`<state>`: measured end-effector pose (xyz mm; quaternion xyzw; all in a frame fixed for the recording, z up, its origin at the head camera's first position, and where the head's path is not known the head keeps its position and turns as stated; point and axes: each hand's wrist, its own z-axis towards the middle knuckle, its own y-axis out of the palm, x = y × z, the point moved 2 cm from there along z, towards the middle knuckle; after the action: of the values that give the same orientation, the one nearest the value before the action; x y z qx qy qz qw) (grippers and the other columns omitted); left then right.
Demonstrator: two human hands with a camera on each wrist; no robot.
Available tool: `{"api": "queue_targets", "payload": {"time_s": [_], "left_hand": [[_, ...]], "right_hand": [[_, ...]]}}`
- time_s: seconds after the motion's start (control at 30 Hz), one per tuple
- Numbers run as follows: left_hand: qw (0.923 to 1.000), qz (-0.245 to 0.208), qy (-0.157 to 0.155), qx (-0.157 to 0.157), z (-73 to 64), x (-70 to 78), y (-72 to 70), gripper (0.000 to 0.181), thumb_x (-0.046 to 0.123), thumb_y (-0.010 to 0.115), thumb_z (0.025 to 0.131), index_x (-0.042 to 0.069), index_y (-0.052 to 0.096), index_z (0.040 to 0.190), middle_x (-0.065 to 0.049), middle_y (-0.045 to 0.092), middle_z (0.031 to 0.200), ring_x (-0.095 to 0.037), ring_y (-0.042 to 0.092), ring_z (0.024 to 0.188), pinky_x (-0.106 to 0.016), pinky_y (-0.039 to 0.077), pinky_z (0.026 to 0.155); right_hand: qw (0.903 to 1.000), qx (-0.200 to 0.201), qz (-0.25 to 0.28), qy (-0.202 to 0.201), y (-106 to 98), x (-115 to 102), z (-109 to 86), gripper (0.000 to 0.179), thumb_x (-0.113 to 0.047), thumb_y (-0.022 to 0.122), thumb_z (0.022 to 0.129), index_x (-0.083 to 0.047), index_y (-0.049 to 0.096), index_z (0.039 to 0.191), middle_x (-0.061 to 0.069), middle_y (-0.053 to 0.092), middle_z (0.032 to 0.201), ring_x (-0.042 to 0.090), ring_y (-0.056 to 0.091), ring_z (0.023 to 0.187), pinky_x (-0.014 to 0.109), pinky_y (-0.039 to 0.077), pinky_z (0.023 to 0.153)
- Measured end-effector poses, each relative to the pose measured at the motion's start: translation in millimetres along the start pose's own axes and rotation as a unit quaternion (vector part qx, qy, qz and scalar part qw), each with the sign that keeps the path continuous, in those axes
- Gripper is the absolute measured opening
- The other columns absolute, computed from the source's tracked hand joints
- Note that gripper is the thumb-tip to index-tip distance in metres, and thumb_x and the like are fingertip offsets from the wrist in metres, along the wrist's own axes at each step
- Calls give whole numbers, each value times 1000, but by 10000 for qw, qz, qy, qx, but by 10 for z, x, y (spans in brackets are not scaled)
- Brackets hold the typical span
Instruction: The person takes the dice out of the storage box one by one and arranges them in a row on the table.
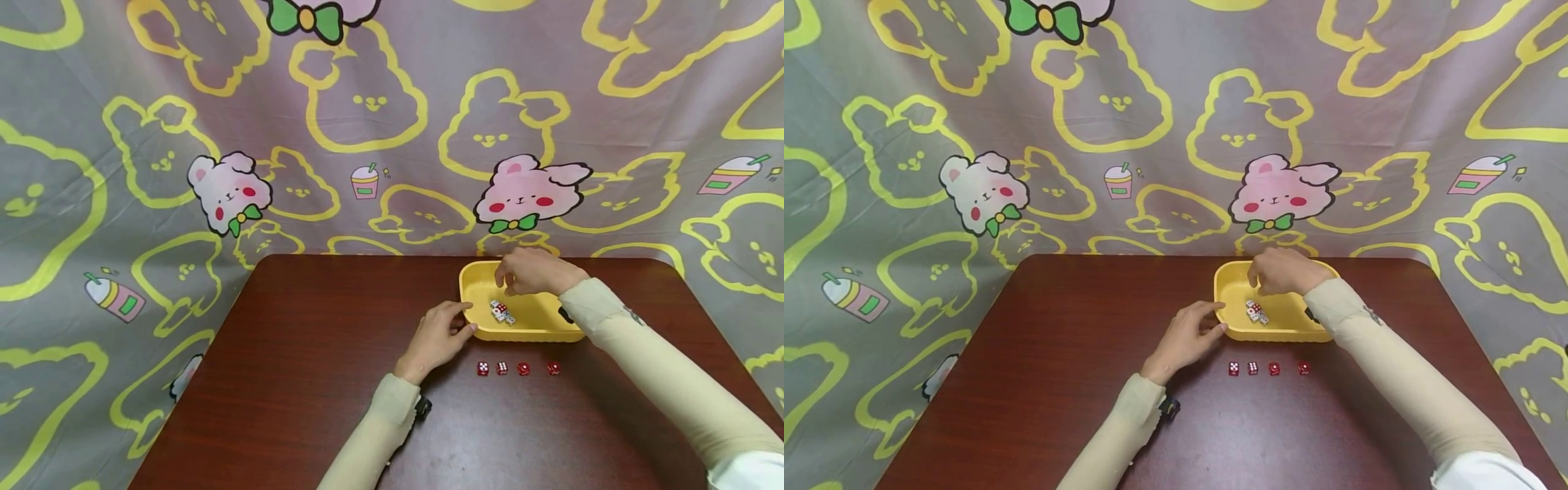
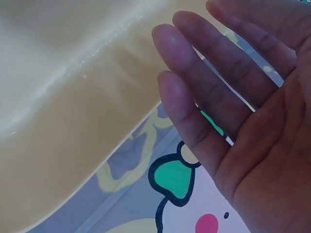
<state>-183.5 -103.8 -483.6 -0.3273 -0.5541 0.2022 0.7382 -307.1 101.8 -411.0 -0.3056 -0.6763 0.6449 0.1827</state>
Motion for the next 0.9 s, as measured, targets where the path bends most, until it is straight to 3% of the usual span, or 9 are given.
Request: {"api": "queue_targets", "payload": {"time_s": [0.33, 0.9], "left_hand": [[10000, 42, -28, -10, 6, -2, -2, 44, 28, 69, 102, 13, 63, 143, -6, 67, 137, -16, 74, 109, -22, 61, 90], [10000, 41, -24, -12, 14, -4, -5, 45, 28, 69, 102, 12, 63, 143, -6, 67, 139, -14, 74, 109, -19, 60, 89]], "right_hand": [[9996, -234, 96, 160, 75, 26, 56, 15, -18, 89, 81, -20, 81, 94, -4, 77, 89, 15, 69, 81, 42, 60, 72], [9984, -550, 141, -71, 177, 42, 130, 10, -19, 88, 83, -23, 81, 88, -6, 78, 91, 13, 68, 82, 39, 60, 73]]}}
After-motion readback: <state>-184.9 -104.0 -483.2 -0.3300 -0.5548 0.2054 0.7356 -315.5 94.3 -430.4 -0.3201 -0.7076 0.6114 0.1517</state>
